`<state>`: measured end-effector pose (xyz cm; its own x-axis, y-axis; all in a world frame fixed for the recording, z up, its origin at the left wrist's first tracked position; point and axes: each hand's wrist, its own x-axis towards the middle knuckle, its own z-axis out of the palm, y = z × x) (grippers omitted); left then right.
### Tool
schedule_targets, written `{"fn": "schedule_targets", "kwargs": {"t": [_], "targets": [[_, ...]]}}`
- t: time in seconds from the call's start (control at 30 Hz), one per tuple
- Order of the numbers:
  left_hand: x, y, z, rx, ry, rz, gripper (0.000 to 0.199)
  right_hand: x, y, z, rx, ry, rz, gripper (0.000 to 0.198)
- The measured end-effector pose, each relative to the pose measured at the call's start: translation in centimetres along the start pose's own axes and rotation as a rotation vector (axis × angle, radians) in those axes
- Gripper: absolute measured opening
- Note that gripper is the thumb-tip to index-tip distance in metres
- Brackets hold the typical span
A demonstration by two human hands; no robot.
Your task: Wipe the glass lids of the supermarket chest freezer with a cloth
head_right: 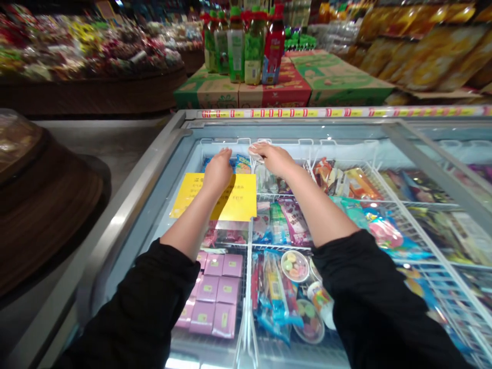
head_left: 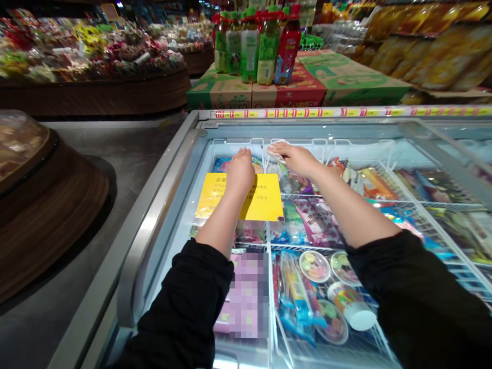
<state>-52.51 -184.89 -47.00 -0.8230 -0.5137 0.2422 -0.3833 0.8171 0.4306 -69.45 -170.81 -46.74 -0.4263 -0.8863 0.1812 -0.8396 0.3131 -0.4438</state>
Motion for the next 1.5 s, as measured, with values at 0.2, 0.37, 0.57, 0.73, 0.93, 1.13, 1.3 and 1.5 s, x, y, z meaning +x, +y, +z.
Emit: {"fn": "schedule_targets", "kwargs": {"t": [0.2,0.37,0.57,0.73,0.93,1.13,1.3,1.5], "targets": [[0.1,0.1,-0.2,0.015,-0.024,0.008,0.06,-0.8,-2.0,1.3,0.076,-0.065,-0.084,0.067],[0.0,0.1,-0.2,-0.044,-0.005,-0.019,0.062,-3.9,-1.6,-0.4,0.131,-0.073,-0.084,0.059],[0.1,0.3,-0.3,-0.051,-0.012,-0.03,0.057,-0.2,-2.5,1.4,0.006,-0.011,-0.019,0.066],[-0.1,0.5,-0.8,-0.025,-0.06,-0.02,0.055,-2.1,-2.8,1.6,0.094,-0.054,-0.116,0.062],[-0.2,0.2,-0.6,-0.057,-0.041,-0.006,0.056,-3.4,-1.3,0.2,0.118,0.0,-0.068,0.054],[-0.2,0.3,-0.7,-0.047,-0.028,0.001,0.051,-2.8,-3.4,1.8,0.028,0.027,-0.034,0.066],[-1.0,0.8,-1.2,-0.002,-0.05,0.022,0.04,-6.1,-3.2,0.2,0.084,-0.026,-0.068,0.062],[-1.5,0.9,-1.0,0.058,-0.056,0.096,0.036,-4.5,-2.8,0.6,-0.026,0.082,0.065,0.061]]}}
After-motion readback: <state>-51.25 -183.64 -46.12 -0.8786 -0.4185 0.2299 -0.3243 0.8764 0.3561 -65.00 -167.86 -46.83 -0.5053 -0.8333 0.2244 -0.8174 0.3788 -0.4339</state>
